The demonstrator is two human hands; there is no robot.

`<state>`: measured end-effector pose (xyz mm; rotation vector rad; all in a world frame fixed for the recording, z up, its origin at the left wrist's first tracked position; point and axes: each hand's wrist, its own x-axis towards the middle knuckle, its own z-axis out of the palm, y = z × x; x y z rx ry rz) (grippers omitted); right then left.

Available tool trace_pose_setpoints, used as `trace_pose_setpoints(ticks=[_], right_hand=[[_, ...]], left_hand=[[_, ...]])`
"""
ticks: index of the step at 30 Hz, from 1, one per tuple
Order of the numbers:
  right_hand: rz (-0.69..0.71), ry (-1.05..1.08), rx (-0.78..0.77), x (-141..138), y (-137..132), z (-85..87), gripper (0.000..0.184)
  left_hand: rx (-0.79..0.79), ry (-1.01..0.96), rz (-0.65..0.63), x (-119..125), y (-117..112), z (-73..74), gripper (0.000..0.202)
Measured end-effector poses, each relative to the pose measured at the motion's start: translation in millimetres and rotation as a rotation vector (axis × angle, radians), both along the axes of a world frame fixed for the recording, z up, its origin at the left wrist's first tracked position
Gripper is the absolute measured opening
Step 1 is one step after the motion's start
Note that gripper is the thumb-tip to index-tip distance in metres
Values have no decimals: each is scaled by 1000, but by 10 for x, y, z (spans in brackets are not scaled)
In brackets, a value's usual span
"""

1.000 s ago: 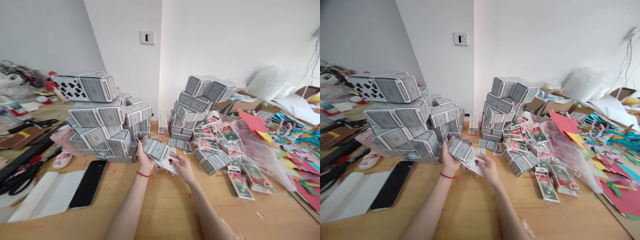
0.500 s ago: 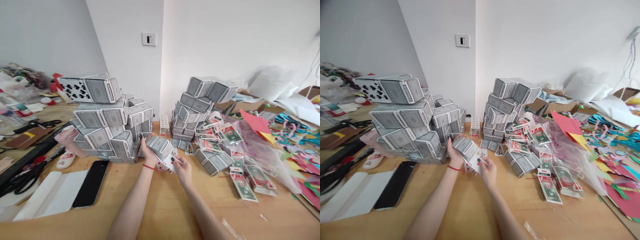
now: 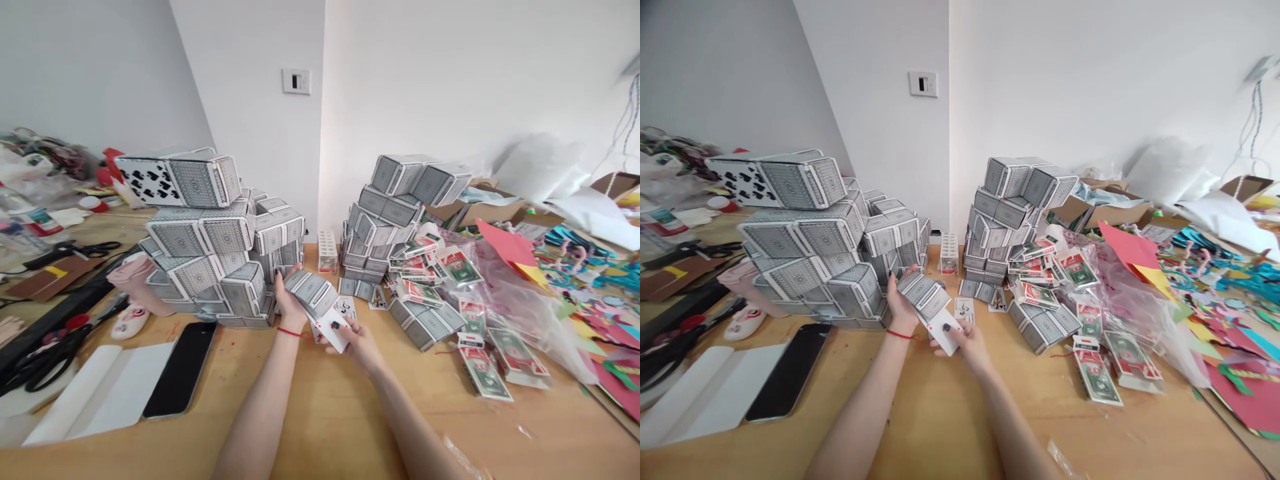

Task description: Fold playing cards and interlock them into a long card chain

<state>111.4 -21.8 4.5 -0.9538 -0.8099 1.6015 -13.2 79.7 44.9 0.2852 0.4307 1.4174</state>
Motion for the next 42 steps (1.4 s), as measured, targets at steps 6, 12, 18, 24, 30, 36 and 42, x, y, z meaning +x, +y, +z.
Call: trace_pose_setpoints(ticks=[6, 12, 18, 24, 30, 36, 42], right_hand=[[135, 20, 16, -9, -24, -30, 34], [-1, -10, 56, -99, -32, -126, 30], [-14, -32, 53, -81, -23, -158, 30], [-25, -40, 41, -90, -25, -147, 30], [-78, -51, 30, -114, -14, -178, 29], [-112, -53, 38, -94, -9, -184, 27], [-125, -59, 31, -73, -7, -195, 27]], left_hand=[[-10, 18, -45, -43, 30, -21, 42], [19, 21, -57, 25, 21, -53, 41], [21, 54, -64, 78, 15, -97, 39], [25, 60, -66, 119, -8, -77, 37], [-30, 91, -82, 181, -44, -94, 38], [17, 83, -109, 270, -125, -87, 37], [-15, 113, -110, 306, -172, -50, 38]])
